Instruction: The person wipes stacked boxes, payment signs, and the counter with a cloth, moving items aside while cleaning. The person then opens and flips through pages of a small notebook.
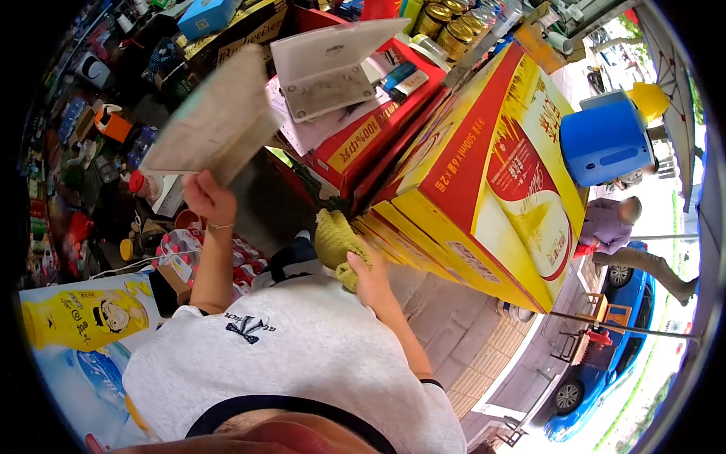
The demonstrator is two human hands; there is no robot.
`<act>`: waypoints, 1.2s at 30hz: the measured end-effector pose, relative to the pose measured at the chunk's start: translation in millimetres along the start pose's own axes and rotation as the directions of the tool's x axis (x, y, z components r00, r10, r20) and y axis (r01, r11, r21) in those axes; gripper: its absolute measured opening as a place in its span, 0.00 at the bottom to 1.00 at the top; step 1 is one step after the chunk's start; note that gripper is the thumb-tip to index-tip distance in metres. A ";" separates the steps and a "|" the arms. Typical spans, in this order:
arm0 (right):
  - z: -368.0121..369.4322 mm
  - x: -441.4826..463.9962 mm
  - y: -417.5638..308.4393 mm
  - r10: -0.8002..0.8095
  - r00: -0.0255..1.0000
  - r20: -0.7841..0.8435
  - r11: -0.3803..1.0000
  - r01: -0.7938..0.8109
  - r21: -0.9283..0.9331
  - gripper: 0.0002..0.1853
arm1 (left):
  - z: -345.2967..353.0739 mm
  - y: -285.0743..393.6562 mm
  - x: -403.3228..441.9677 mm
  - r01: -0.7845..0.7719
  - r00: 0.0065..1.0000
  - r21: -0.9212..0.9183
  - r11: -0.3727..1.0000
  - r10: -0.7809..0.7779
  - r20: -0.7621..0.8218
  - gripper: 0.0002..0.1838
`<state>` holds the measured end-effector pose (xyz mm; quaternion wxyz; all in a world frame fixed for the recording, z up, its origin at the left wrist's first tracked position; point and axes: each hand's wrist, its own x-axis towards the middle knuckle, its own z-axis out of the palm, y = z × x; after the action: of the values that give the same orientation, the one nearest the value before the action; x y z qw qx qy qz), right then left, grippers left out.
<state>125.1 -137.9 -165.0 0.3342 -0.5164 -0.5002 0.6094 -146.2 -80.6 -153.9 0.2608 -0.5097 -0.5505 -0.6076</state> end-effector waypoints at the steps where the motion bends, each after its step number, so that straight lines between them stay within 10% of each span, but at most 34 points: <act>1: 1.3 0.2 1.0 0.006 1.000 -0.010 1.000 -0.006 0.002 0.23 | 9.2 8.2 5.4 -0.049 0.999 -0.128 0.991 0.049 -0.005 0.07; 4: 3.4 -1.5 13.0 -0.131 0.987 -0.092 0.961 0.104 -0.255 0.24 | 26.2 31.8 18.6 -0.105 0.984 -0.335 0.936 0.147 0.104 0.08; 10: 1.6 -6.6 19.0 -0.010 0.993 -0.119 0.998 0.017 0.057 0.25 | 56.5 51.6 19.5 -0.039 0.973 -0.522 0.852 0.152 0.175 0.08; 36: -10.8 -17.9 42.3 0.066 0.980 -0.185 0.936 0.003 0.352 0.24 | 70.5 62.0 11.0 -0.114 0.878 -0.322 0.940 0.247 0.411 0.14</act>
<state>144.5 -163.3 -199.7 0.4581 -0.5135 -0.3402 0.6409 -72.0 -28.0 -127.8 0.1068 -0.7170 -0.4506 -0.5210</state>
